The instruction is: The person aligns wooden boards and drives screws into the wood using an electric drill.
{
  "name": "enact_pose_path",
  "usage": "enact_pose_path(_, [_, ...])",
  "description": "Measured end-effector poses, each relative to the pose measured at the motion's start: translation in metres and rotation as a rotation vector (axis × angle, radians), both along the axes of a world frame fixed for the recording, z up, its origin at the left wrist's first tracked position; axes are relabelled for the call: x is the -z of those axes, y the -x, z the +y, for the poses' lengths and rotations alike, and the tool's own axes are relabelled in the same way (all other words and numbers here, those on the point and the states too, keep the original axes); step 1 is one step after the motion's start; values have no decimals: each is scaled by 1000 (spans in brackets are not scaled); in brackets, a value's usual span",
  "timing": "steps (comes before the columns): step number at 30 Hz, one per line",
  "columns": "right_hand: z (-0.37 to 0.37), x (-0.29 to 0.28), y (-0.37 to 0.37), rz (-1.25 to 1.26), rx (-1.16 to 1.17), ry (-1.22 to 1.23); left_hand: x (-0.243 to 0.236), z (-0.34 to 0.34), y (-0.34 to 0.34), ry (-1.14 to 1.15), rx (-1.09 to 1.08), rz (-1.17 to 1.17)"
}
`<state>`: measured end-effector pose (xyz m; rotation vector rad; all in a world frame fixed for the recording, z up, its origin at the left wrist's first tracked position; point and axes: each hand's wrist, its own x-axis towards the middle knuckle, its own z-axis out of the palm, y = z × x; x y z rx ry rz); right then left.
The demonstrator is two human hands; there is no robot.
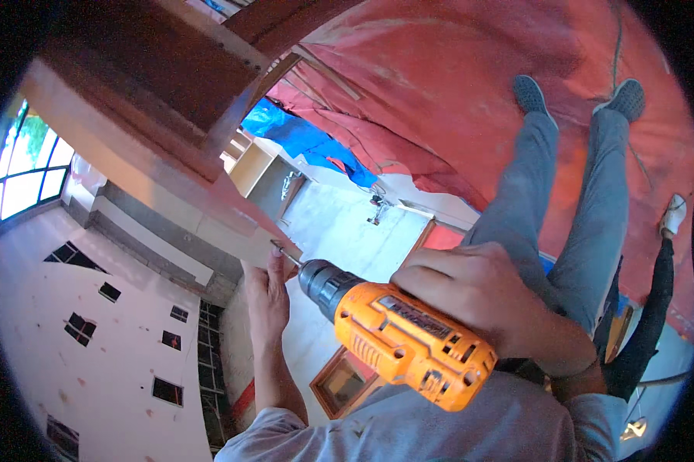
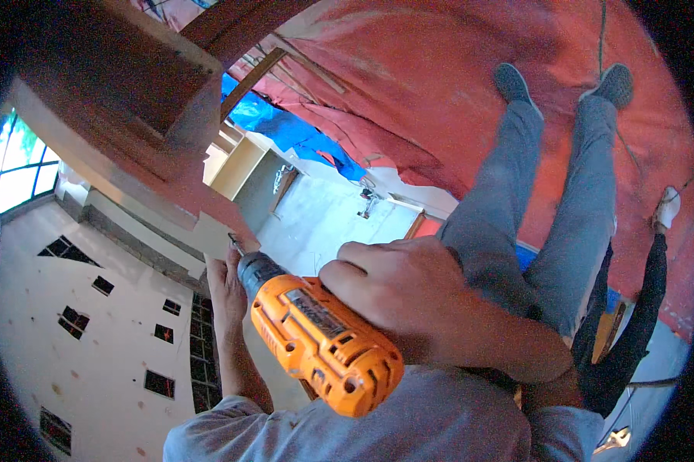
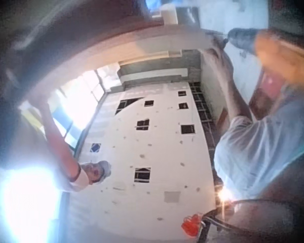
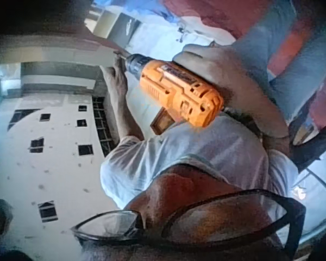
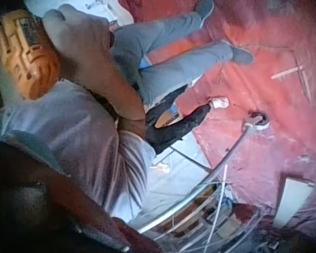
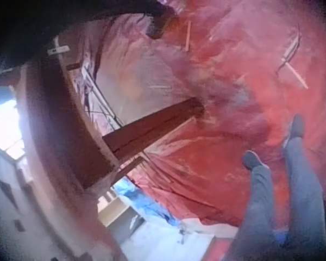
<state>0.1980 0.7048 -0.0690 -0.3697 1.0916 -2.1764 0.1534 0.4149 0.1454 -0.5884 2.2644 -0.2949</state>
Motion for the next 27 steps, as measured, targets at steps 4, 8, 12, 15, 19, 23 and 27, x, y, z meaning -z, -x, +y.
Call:
enact_pose_path(4, [2,-3,4,-8,-25,14,-6,-11,-18,-286,-618,297])
enact_pose_path(8, [1,-5,1,-8,10,-21,21,19,-17,-635,-1297,769])
enact_pose_path(12, [3,-6,3,11,-7,-40,34,16,-8,-552,-1478,956])
enact_pose_path(15, [2,-8,3,22,-4,-52,34,-14,-22,-807,-1531,998])
enact_pose_path(19, [-4,-5,-2,15,44,-57,42,-16,-28,-783,-1672,1148])
enact_pose_path(23, [-2,-4,3,10,49,-57,43,-25,-33,-1108,-1921,1090])
enact_pose_path(27, [-7,-6,2,21,45,-89,41,-40,-42,-1382,-2154,1022])
